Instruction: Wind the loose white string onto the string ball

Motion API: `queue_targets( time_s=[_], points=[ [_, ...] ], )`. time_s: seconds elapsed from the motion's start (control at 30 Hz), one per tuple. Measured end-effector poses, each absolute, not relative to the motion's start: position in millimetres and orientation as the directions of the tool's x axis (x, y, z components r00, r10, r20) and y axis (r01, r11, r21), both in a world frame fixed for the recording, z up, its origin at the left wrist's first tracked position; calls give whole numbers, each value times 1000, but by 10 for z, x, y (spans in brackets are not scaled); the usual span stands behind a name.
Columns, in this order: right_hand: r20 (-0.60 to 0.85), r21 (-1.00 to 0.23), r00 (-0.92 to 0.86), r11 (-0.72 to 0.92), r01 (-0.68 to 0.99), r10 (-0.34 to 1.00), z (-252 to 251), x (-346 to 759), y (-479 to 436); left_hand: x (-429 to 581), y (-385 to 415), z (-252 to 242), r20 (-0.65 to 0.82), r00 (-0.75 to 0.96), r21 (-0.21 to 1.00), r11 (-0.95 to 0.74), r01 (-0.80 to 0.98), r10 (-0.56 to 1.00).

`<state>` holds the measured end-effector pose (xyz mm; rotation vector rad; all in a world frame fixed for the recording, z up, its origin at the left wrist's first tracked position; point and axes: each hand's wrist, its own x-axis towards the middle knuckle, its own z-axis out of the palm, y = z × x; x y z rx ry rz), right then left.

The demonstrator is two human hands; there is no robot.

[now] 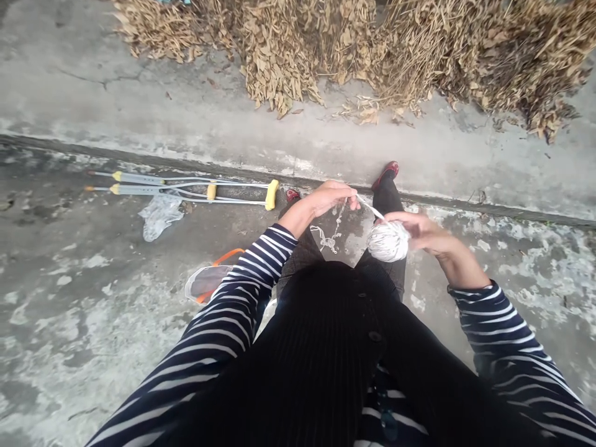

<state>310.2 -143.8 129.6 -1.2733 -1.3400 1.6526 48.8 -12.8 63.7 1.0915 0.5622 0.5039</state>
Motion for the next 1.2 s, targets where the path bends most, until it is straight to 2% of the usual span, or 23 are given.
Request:
queue_targets(
  time_s=[0.1,0.2,0.33,0.43,0.57,0.7,0.87,1.03,1.1,1.2],
  points=[
    [-263,-954,-316,-294,-54,911,1391,3118,-1469,589,-164,479,-186,769,916,392,-90,611],
    [-198,-959,-148,-223,-177,969,1496,3109,-1442,620,-177,403,-211,763,925,377,-46,611],
    [-147,-967,25,-139,-212,989,1658,3097,-1381,592,-148,295,-171,779,965,261,10,603],
    [-62,-965,184,-12,-260,981,1829,3087,-1339,586,-139,128,-173,773,980,181,77,611],
    [80,-942,334,180,-283,939,2115,3076,-1289,594,-194,-132,-255,728,964,228,139,636],
    [159,-917,398,284,-279,904,2344,3133,-1271,547,-253,-303,-306,687,952,225,208,659],
    [208,-925,360,302,-231,910,2480,3274,-1337,456,-175,-403,-270,636,952,103,287,723],
    [144,-948,427,249,-199,892,2507,3206,-1402,491,-29,-240,-312,631,942,142,305,711],
    [90,-962,451,195,-191,888,2470,3111,-1383,586,-1,-40,-265,662,963,154,222,702],
    [-83,-977,375,-2,-213,923,2376,2946,-1296,821,-1,390,-26,702,998,55,-18,712]
  ],
)
